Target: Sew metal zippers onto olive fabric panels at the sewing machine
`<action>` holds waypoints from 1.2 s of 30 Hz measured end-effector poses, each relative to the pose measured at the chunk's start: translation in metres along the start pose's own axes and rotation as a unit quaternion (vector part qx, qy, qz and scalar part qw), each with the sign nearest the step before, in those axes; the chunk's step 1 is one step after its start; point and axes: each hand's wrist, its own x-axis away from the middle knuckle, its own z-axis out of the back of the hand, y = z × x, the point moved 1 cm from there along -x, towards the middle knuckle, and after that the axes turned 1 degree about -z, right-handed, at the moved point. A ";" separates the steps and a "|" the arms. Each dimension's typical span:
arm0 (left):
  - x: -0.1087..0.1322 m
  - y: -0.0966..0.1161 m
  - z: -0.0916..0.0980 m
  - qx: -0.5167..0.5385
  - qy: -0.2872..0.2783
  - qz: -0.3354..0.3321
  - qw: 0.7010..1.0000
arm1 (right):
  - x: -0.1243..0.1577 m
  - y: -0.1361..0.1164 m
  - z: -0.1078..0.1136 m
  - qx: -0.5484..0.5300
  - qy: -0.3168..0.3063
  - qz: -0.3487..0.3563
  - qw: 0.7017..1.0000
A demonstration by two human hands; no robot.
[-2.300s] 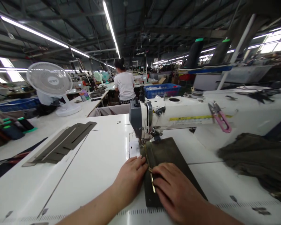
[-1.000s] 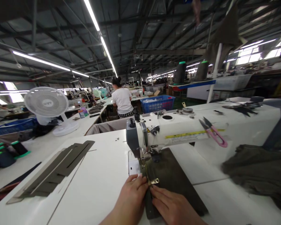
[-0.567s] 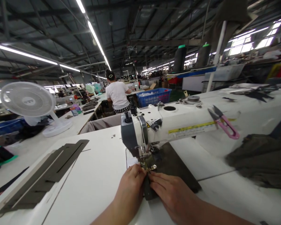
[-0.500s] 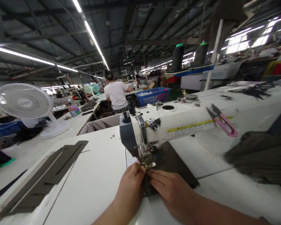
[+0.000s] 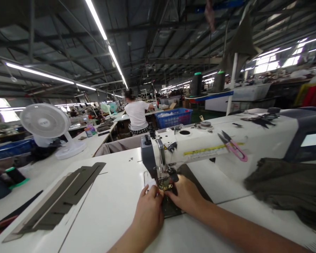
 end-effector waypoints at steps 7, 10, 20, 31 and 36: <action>0.000 0.001 -0.001 -0.001 0.010 -0.006 1.000 | -0.011 -0.004 -0.006 0.018 -0.042 -0.061 0.997; 0.000 0.001 0.000 0.000 0.009 -0.014 1.000 | -0.012 -0.002 -0.007 0.025 -0.045 -0.074 0.996; -0.001 0.001 -0.002 -0.011 0.002 -0.043 0.999 | -0.018 0.007 -0.008 0.018 -0.073 -0.108 0.991; -0.005 0.001 -0.002 -0.024 -0.022 -0.046 0.998 | -0.016 -0.003 -0.014 0.067 -0.062 -0.187 0.978; -0.003 0.002 -0.001 -0.016 -0.008 -0.054 0.998 | -0.012 -0.003 -0.007 0.075 -0.065 -0.139 0.985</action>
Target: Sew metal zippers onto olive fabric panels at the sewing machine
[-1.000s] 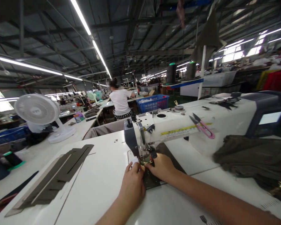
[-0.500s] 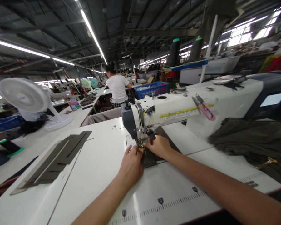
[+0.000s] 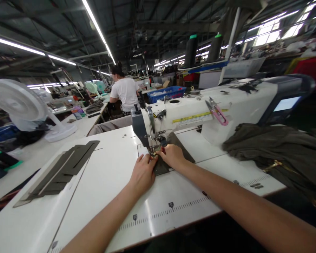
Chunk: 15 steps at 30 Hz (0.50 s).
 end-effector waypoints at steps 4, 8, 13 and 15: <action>-0.001 0.000 0.002 -0.005 -0.019 -0.004 1.000 | -0.001 -0.002 -0.003 0.014 0.019 0.013 1.000; -0.002 -0.001 0.001 -0.002 -0.016 -0.008 1.000 | -0.005 -0.009 -0.004 0.016 0.025 0.014 0.999; 0.005 0.000 -0.002 0.033 0.027 0.007 0.999 | 0.017 -0.008 0.008 0.008 0.038 0.101 0.994; 0.012 0.003 -0.003 0.049 0.050 0.022 0.997 | 0.036 -0.001 0.010 -0.007 0.033 0.190 0.981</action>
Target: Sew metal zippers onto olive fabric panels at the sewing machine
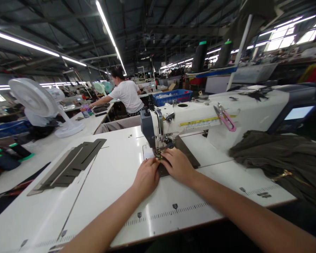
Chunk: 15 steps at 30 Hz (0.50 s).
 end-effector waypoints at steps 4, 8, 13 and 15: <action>0.013 0.007 -0.001 0.031 0.033 0.003 0.999 | 0.035 0.006 -0.004 -0.068 0.016 0.168 0.983; 0.015 0.008 -0.001 0.034 0.040 -0.019 0.998 | 0.038 0.012 -0.008 -0.096 0.016 0.178 0.979; 0.010 0.000 0.000 0.013 0.029 -0.065 0.997 | 0.028 0.011 -0.008 -0.101 0.029 0.183 0.977; 0.007 -0.005 0.000 0.010 0.027 -0.082 0.996 | 0.025 0.011 -0.009 -0.100 0.043 0.185 0.977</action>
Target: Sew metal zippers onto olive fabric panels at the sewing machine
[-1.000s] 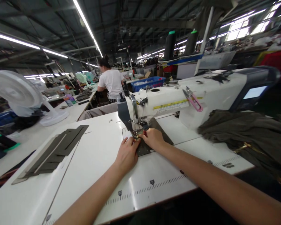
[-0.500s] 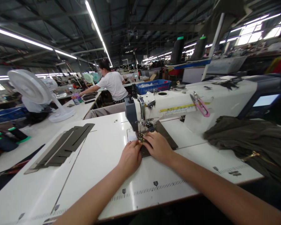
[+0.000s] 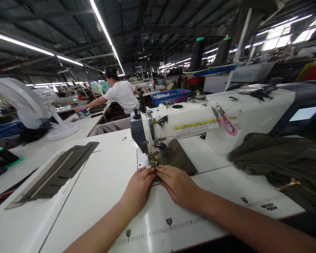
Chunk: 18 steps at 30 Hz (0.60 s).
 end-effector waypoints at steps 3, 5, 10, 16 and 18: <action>-0.005 -0.006 0.000 -0.002 -0.007 -0.016 1.000 | -0.004 0.004 -0.001 0.009 0.012 0.014 1.000; -0.009 -0.008 0.000 -0.003 -0.010 -0.022 1.000 | -0.007 0.007 -0.002 0.016 0.012 0.025 0.999; -0.017 -0.014 0.000 -0.009 -0.003 -0.017 1.000 | -0.017 0.013 -0.005 0.024 0.009 0.025 0.999; -0.021 -0.022 -0.003 0.006 0.006 0.008 1.000 | -0.019 0.019 -0.010 -0.021 0.031 -0.010 0.999; -0.019 -0.022 -0.001 0.009 0.005 0.026 1.000 | -0.017 0.019 -0.011 -0.015 0.042 -0.023 0.999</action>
